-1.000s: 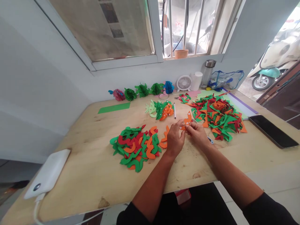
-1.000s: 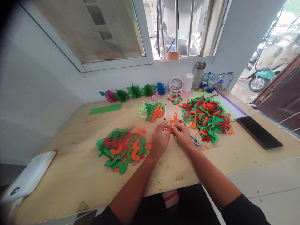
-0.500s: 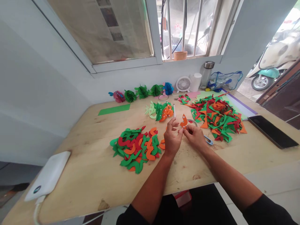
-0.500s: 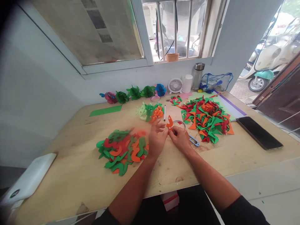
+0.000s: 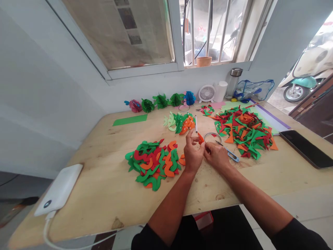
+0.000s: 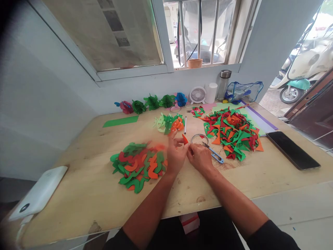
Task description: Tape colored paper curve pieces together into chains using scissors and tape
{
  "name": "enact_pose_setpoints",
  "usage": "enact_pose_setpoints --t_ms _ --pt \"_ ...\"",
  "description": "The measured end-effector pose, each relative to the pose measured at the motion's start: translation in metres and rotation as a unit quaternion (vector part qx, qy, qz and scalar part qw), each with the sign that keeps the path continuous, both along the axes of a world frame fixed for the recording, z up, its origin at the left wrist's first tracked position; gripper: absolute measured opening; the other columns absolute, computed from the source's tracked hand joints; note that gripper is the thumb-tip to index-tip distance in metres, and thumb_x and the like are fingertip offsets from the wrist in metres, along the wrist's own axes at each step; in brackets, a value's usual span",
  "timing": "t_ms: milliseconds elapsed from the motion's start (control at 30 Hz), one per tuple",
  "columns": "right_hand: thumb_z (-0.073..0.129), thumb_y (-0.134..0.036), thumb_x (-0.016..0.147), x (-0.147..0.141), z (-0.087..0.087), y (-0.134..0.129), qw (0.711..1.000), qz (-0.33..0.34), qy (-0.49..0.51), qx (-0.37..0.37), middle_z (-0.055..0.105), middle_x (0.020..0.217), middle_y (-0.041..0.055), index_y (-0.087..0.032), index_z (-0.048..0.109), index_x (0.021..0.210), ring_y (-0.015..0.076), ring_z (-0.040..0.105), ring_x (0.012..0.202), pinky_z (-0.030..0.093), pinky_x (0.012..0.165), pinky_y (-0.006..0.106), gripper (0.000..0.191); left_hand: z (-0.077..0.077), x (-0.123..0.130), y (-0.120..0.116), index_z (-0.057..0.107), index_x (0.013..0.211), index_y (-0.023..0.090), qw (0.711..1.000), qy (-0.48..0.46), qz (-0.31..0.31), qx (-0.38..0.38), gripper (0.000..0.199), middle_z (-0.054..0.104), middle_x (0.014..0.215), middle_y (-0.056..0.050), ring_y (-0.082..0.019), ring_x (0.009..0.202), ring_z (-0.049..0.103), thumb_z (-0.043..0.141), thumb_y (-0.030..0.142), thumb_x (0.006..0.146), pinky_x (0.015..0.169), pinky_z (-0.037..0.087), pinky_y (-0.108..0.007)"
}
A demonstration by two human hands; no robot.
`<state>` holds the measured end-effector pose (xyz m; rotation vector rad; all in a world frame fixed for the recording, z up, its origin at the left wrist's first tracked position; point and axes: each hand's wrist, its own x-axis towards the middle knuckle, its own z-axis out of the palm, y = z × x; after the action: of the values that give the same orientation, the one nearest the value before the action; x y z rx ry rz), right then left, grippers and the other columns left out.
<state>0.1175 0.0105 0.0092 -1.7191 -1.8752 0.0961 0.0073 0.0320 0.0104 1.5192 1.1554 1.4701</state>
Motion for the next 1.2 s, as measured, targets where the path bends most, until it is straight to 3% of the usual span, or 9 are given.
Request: enact_pose_setpoints --t_ms 300,733,933,1067,1200 --pt "0.049 -0.029 0.081 0.001 -0.001 0.001 1.0 0.017 0.02 -0.01 0.056 0.057 0.0014 -0.02 0.05 0.06 0.0127 0.046 0.053 0.026 0.052 0.025 0.023 -0.002 0.0 0.002 0.039 0.131 0.024 0.998 -0.048 -0.024 -0.017 0.061 0.063 0.086 -0.001 -0.014 0.082 0.06 0.055 0.011 0.073 0.081 0.047 -0.029" --pt "0.051 -0.027 0.08 0.0 0.002 0.001 0.99 0.111 0.079 -0.021 0.06 0.066 0.0028 -0.02 0.056 0.068 0.0145 0.051 0.062 0.034 0.06 0.025 0.015 -0.004 -0.001 0.01 0.043 0.121 0.019 0.981 -0.166 -0.035 -0.096 0.054 0.06 0.073 0.002 -0.009 0.062 0.057 0.056 0.012 0.07 0.062 0.046 -0.02" --pt "0.049 -0.028 0.081 0.004 0.011 0.001 0.979 0.066 0.193 -0.017 0.056 0.058 0.0004 -0.019 0.061 0.073 0.0126 0.047 0.052 0.034 0.053 0.025 0.017 -0.003 -0.002 0.011 0.044 0.118 0.018 0.98 -0.171 -0.052 -0.087 0.05 0.059 0.07 0.003 -0.009 0.063 0.057 0.058 0.012 0.07 0.065 0.046 -0.021" --pt "0.051 -0.031 0.08 0.011 0.008 0.007 0.963 0.012 0.271 -0.012 0.059 0.063 0.0012 -0.018 0.062 0.076 0.013 0.049 0.054 0.037 0.053 0.026 0.017 0.0 -0.001 0.008 0.048 0.114 0.018 0.972 -0.178 -0.111 -0.105 0.045 0.056 0.066 0.005 -0.007 0.053 0.053 0.062 0.017 0.071 0.056 0.043 -0.019" --pt "0.054 -0.035 0.078 0.017 0.003 0.013 0.922 -0.002 0.387 -0.007 0.062 0.074 0.003 -0.018 0.062 0.083 0.0138 0.053 0.06 0.043 0.057 0.026 0.019 0.004 0.001 0.005 0.05 0.109 0.017 0.954 -0.194 -0.19 -0.125 0.043 0.054 0.064 0.006 -0.006 0.048 0.05 0.065 0.022 0.069 0.049 0.039 -0.019"
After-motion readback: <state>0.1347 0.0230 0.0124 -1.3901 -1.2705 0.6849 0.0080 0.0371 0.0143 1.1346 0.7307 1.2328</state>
